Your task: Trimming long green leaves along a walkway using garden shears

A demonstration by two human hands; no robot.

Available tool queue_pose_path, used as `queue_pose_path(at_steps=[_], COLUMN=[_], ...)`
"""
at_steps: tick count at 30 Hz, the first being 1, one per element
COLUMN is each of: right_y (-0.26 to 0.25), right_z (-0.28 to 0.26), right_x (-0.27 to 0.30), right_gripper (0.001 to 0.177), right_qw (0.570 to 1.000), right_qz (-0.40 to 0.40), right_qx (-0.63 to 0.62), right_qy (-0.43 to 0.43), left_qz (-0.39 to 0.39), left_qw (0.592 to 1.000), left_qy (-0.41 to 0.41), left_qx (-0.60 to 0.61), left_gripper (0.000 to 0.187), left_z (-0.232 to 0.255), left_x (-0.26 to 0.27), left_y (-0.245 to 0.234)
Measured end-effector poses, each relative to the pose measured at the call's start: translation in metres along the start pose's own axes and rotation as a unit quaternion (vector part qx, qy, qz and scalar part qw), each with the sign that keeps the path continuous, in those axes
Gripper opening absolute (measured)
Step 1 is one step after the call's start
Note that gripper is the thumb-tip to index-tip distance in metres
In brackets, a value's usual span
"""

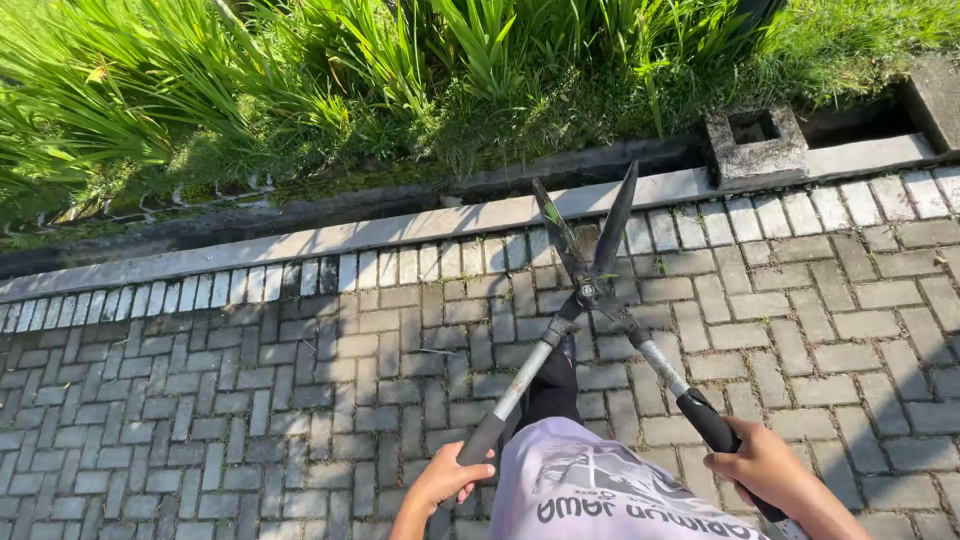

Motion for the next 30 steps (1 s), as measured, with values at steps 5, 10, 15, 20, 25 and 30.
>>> queue_pose_path(at_steps=[5,10,15,20,25,30], right_y=[-0.026,-0.078,-0.136,-0.204,-0.258,-0.298], right_z=[-0.110,-0.171,-0.232,-0.283,-0.351,-0.400], right_x=[-0.102,-0.216,-0.327,-0.475,-0.617,-0.734], right_gripper=[0.017,0.015,0.015,0.014,0.018,0.018], right_qw=[0.996,0.999,0.999,0.997,0.993,0.991], right_qz=[-0.011,0.006,-0.005,-0.035,-0.089,-0.049], right_qx=[-0.090,-0.049,-0.016,0.060,0.069,0.125], right_qy=[0.026,-0.004,0.032,0.030,0.045,0.011], left_qz=[-0.002,0.007,0.012,0.033,0.008,0.103], left_qw=[0.998,0.989,0.958,0.982,0.988,0.965], left_qy=[0.043,0.080,0.150,0.045,0.063,0.079], left_qx=[-0.036,-0.127,-0.245,-0.182,-0.142,-0.230], left_gripper=[0.016,0.025,0.055,0.048,0.021,0.016], left_z=[0.136,0.247,0.355,0.471,0.571,0.650], left_x=[-0.074,-0.174,-0.278,-0.339,-0.433,-0.541], left_y=[-0.065,-0.110,-0.163,-0.193,-0.213,-0.251])
Point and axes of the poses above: each hand's wrist, its own x-axis away from the middle knuckle, its own y-axis out of the palm, z = x × y, the point moved 8 cm from there along -x, towards the middle knuckle, and after that the axes turned 10 degrees about -x, right-handed, at the moved point
